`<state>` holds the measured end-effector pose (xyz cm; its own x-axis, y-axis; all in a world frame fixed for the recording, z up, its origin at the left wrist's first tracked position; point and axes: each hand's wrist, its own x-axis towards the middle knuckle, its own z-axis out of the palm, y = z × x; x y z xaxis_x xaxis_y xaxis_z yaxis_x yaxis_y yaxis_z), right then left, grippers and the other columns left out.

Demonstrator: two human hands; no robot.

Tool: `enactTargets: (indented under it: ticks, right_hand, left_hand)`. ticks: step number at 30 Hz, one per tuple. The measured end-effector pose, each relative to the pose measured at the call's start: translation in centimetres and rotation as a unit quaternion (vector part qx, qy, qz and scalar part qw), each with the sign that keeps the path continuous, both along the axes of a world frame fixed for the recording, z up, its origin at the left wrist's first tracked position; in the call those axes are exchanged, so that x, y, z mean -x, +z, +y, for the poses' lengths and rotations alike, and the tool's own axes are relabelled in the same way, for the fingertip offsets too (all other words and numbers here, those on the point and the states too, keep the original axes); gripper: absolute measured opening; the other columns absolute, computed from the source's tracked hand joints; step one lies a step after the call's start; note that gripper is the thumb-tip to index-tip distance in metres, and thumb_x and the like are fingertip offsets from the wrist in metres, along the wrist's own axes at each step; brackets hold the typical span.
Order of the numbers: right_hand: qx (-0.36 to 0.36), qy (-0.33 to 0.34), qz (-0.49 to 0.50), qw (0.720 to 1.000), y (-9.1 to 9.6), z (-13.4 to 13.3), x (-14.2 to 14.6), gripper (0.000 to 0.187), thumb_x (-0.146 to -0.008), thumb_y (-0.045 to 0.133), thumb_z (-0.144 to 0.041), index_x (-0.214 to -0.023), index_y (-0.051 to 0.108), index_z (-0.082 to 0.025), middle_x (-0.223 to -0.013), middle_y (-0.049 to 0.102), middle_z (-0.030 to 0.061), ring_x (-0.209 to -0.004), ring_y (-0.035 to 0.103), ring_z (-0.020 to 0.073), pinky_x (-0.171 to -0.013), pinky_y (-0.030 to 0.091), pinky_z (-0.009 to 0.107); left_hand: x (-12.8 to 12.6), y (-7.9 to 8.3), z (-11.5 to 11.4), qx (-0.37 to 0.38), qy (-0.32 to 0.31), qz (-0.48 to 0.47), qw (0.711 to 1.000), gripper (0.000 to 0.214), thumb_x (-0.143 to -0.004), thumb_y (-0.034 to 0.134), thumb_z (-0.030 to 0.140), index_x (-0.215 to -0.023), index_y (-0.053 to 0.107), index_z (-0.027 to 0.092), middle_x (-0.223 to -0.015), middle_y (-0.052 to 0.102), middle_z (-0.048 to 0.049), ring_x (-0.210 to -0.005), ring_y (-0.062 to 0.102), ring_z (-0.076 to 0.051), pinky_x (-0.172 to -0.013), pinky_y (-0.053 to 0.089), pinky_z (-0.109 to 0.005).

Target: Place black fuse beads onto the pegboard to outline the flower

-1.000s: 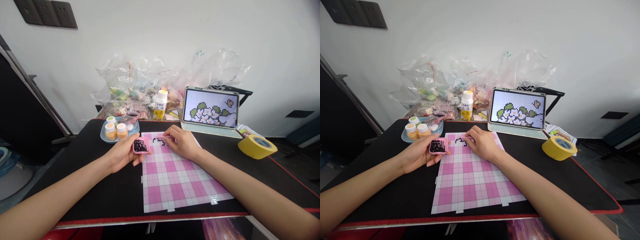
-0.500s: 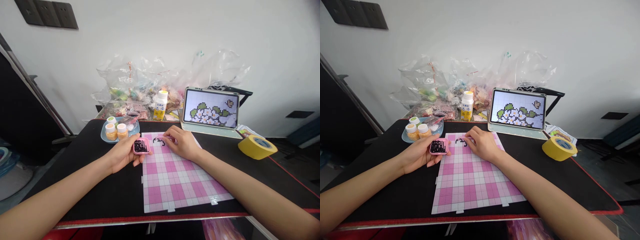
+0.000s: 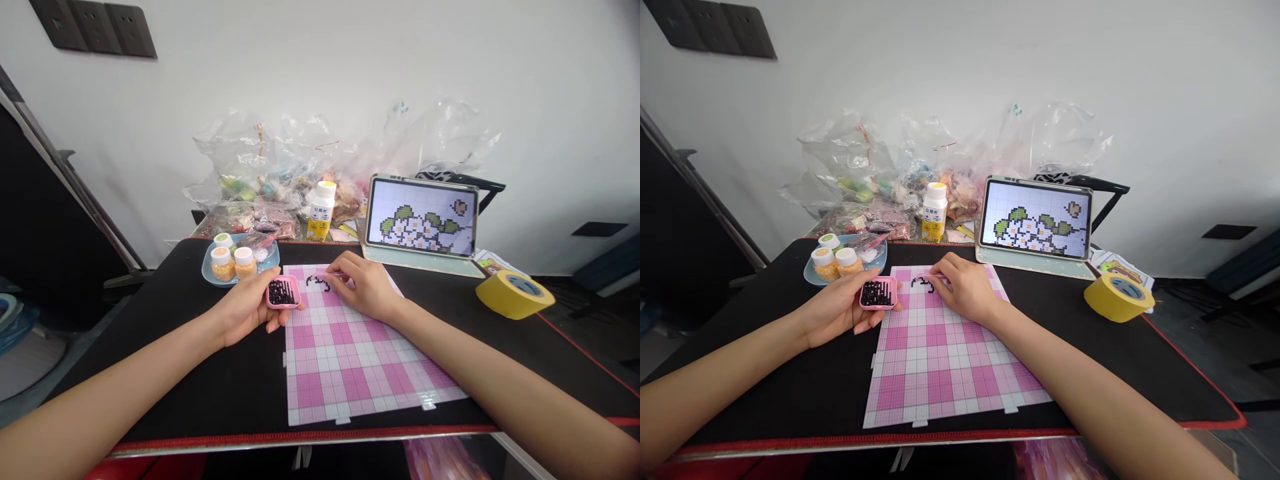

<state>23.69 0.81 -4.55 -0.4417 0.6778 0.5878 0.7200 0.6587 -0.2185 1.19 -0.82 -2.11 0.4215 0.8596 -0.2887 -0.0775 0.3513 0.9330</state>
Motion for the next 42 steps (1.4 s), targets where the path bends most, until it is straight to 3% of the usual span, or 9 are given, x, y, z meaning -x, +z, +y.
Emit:
enactTargets:
  ticks: [9,17,42]
  right_hand:
    - [0.003,0.012,0.001,1.000,0.18,-0.14,0.05,0.021,-0.091,0.048,-0.029,-0.087,0.064,-0.016,-0.085,0.063,0.0069,-0.065,0.056,0.0120,-0.056,0.042,0.024]
    - [0.002,0.069,-0.006,0.998,0.08,-0.17,0.04,0.018,-0.090,0.049,-0.028,-0.091,0.064,-0.016,-0.083,0.060,0.0063,-0.066,0.055,0.0121,-0.058,0.043,0.024]
    - [0.015,0.099,-0.013,0.995,-0.13,-0.76,-0.40,0.014,-0.089,0.050,-0.024,-0.091,0.062,-0.016,-0.086,0.063,0.0060,-0.067,0.057,0.0121,-0.060,0.046,0.025]
  left_hand:
    - [-0.01,-0.02,-0.05,0.001,0.003,0.000,1.000,0.034,-0.097,0.032,0.031,-0.079,0.051,0.011,-0.072,0.069,-0.0185,-0.038,0.052,-0.012,-0.032,0.036,-0.020]
    - [-0.02,0.17,-0.18,0.002,0.004,0.006,1.000,0.034,-0.097,0.031,0.031,-0.078,0.050,0.011,-0.073,0.069,-0.0193,-0.040,0.053,-0.012,-0.032,0.037,-0.020]
    - [0.01,-0.09,-0.23,0.011,-0.012,0.011,1.000,0.035,-0.097,0.032,0.032,-0.083,0.054,0.009,-0.075,0.070,-0.0199,-0.040,0.053,-0.011,-0.032,0.038,-0.018]
